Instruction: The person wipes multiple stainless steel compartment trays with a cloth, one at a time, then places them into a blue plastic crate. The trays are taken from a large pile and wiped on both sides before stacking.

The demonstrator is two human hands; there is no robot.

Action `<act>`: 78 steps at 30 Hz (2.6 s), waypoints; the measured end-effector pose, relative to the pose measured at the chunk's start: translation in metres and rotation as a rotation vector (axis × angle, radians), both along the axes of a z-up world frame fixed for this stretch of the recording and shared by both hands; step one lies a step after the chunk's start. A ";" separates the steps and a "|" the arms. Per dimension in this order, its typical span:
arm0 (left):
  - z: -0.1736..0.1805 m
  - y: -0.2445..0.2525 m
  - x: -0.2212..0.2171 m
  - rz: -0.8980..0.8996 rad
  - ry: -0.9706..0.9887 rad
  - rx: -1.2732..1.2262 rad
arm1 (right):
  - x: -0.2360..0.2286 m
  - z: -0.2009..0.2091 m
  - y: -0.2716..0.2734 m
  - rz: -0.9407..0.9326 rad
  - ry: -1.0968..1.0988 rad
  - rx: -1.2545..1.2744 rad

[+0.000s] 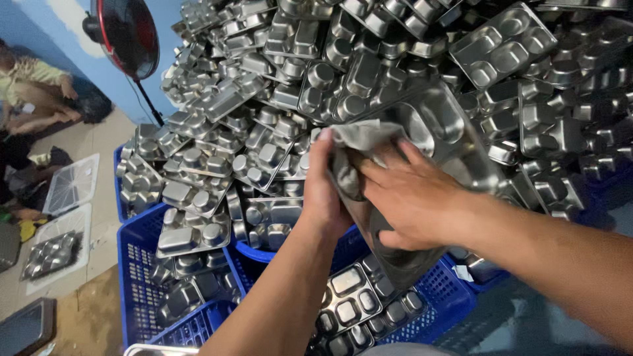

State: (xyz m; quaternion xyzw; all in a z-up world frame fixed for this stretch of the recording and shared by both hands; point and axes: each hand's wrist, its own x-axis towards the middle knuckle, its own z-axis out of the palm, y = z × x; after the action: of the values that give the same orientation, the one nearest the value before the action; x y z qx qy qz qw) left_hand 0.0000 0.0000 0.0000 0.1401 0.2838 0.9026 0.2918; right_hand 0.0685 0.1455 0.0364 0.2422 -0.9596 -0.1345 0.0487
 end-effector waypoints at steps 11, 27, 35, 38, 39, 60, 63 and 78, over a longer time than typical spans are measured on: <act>-0.003 -0.031 -0.010 0.112 0.018 -0.322 | -0.006 0.024 0.002 -0.269 -0.575 -2.232; 0.002 -0.032 -0.013 0.104 0.395 -0.294 | 0.005 -0.041 0.029 -0.439 -0.120 -1.153; -0.006 -0.053 0.002 0.183 -0.012 -0.240 | 0.011 0.001 0.075 -0.500 0.511 -1.382; -0.001 -0.056 -0.003 0.194 0.020 -0.228 | 0.002 -0.005 0.075 -0.663 0.277 -0.825; 0.002 -0.058 -0.006 0.188 0.039 -0.216 | -0.003 -0.009 0.077 -0.622 0.259 -0.762; 0.014 -0.042 0.000 0.289 0.123 -0.285 | 0.000 -0.104 0.070 -0.527 0.122 -0.810; 0.013 -0.026 -0.007 0.192 0.111 -0.178 | -0.013 -0.106 0.066 -0.688 0.298 -0.937; 0.035 0.063 -0.006 0.473 0.631 -0.401 | 0.065 -0.081 0.020 -0.179 0.300 -0.597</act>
State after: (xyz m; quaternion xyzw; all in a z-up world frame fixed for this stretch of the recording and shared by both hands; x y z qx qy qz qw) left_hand -0.0058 0.0627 0.0354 0.2805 0.5530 0.7846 -0.0023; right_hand 0.1339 0.1658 -0.0447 0.1099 -0.9562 0.1144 0.2461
